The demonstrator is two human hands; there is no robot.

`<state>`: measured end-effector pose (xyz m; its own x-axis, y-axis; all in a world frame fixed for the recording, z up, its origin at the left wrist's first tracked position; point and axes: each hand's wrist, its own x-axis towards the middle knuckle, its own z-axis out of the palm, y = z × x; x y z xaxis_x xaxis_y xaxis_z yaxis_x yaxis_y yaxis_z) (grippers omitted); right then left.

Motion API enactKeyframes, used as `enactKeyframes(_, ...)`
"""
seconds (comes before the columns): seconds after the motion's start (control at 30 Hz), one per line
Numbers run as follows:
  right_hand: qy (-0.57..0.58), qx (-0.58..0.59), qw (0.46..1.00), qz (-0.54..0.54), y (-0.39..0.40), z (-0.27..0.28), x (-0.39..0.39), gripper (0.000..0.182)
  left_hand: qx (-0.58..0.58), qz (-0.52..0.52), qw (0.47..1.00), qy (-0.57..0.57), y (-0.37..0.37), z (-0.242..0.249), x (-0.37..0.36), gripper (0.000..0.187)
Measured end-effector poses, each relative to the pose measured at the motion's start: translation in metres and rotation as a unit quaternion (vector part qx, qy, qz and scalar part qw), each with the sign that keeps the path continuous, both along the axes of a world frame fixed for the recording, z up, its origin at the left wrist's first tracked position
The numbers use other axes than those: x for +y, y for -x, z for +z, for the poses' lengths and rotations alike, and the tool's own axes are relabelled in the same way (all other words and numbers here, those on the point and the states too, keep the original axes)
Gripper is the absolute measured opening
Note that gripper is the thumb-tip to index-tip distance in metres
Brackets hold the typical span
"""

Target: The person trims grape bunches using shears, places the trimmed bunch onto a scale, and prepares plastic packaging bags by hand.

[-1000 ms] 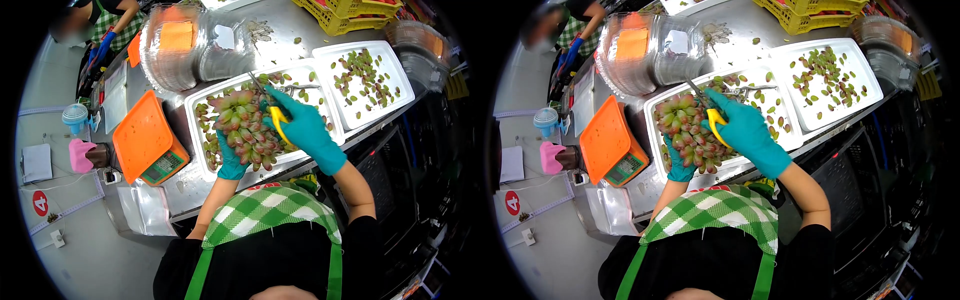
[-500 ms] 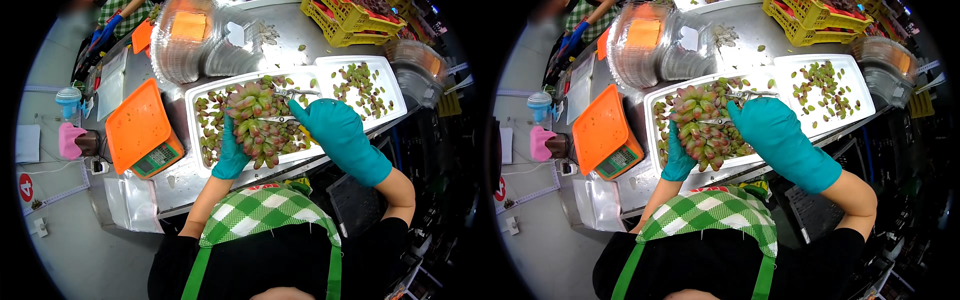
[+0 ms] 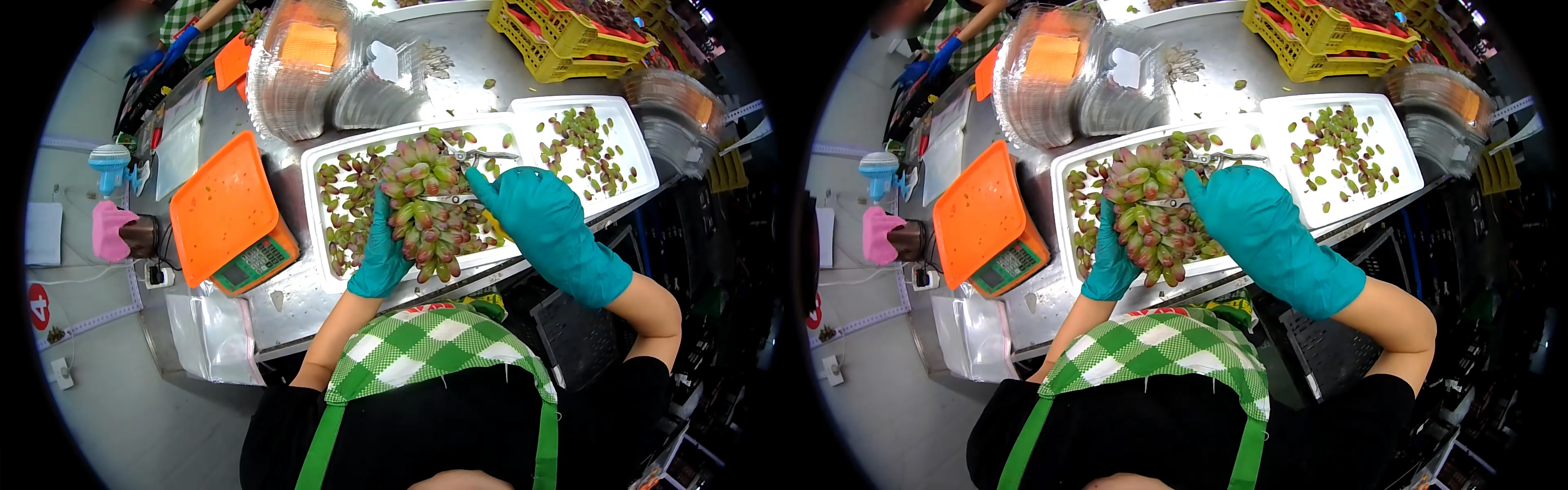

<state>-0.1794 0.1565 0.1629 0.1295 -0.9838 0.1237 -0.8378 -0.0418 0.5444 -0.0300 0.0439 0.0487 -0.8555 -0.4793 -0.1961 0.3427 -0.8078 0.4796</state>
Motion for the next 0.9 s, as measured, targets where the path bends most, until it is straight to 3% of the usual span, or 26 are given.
enactKeyframes(0.63, -0.072, -0.146, 0.986, -0.020, 0.002, 0.001, 0.008, 0.055, 0.004, -0.017, 1.000, -0.025, -0.005, -0.015, 0.000, 0.062)
enactKeyframes(0.73, -0.073, -0.202, 0.976, -0.043, 0.001, 0.002, 0.008, 0.055, 0.007, -0.004, 0.999, -0.040, -0.003, -0.016, 0.002, 0.062)
enactKeyframes(0.87, -0.016, -0.372, 0.928, -0.012, 0.007, 0.006, 0.011, 0.057, 0.064, -0.005, 0.995, -0.073, 0.000, 0.002, 0.002, 0.063)
enactKeyframes(0.9, -0.002, -0.402, 0.915, -0.012, 0.006, 0.008, 0.011, 0.057, 0.033, 0.012, 0.995, -0.096, -0.004, -0.009, 0.000, 0.063)
